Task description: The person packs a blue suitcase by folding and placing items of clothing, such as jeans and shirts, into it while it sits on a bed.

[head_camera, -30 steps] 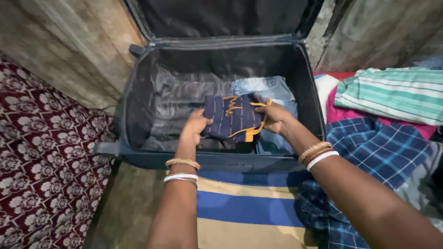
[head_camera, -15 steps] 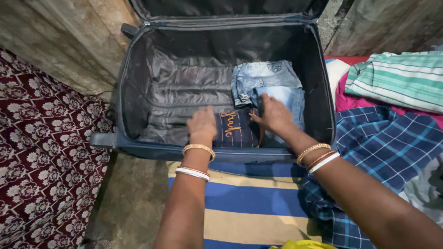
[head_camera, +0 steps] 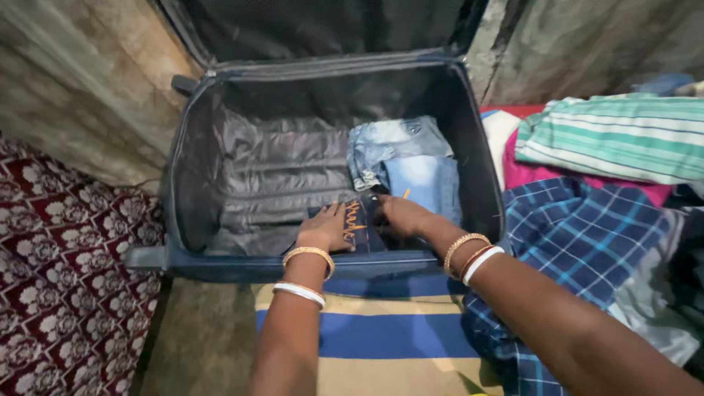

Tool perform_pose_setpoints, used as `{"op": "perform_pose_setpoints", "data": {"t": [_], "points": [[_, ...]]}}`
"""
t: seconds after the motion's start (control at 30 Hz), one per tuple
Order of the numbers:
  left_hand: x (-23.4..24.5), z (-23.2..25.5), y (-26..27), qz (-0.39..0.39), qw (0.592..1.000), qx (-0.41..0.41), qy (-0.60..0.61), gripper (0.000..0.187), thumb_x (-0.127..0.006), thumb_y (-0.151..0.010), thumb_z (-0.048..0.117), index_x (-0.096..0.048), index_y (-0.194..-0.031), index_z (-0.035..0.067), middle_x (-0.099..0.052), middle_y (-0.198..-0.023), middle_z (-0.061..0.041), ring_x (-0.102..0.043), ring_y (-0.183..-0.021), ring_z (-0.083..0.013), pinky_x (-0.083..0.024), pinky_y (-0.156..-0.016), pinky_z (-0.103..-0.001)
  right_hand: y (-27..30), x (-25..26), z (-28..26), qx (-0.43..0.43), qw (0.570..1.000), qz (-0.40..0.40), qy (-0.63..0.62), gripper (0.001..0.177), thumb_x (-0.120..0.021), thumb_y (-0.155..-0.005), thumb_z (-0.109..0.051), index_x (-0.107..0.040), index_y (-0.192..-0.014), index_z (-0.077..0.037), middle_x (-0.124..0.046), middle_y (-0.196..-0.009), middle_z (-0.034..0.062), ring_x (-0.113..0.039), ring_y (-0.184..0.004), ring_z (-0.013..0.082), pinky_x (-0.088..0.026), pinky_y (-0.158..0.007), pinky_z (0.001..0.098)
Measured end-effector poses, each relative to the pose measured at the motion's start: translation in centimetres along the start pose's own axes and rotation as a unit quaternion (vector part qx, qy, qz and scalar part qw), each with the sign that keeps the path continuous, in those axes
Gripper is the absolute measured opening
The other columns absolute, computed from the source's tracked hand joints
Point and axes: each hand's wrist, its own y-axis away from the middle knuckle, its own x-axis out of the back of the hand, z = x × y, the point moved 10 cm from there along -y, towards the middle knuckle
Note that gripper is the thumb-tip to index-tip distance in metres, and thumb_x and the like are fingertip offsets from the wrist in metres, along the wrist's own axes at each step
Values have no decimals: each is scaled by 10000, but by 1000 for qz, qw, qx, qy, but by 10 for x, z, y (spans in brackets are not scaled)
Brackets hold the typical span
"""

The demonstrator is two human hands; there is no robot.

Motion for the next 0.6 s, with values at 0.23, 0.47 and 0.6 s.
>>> {"op": "perform_pose_setpoints", "data": {"t": [0.23, 0.47, 0.6], "points": [[106, 38, 55, 283, 929, -104, 216, 704, -666, -907, 512, -536, -1445, 76, -513, -1513, -175, -510, -1365, -381, -438, -1104, -467, 60, 143, -39, -45, 955, 246, -157, 249, -765, -822, -240, -787, -1022, -92, -785, -966, 95, -762, -863, 269, -586, -793, 378], [136, 125, 77, 363, 862, -232, 267, 659, -632, -947, 516, -616, -1339, -13, -595, -1385, -267, -546, -1324, -395, -428, -1108, -450, 162, 185, -37, -104, 911, 302, -261, 256, -741, -898, -257, -779, -1061, -63, -763, -888, 69, -668, -735, 152, -542, -654, 321], [129, 170, 102, 361, 837, -241, 333, 673, -615, -942, 530, -629, -1317, -29, -630, -1348, -268, -582, -1299, -392, -454, -1084, -428, 236, 192, -26, -122, 866, 344, -341, 244, -713, -925, -249, -756, -1059, -50, -719, -868, 17, -634, -742, 87, -529, -620, 256]]}}
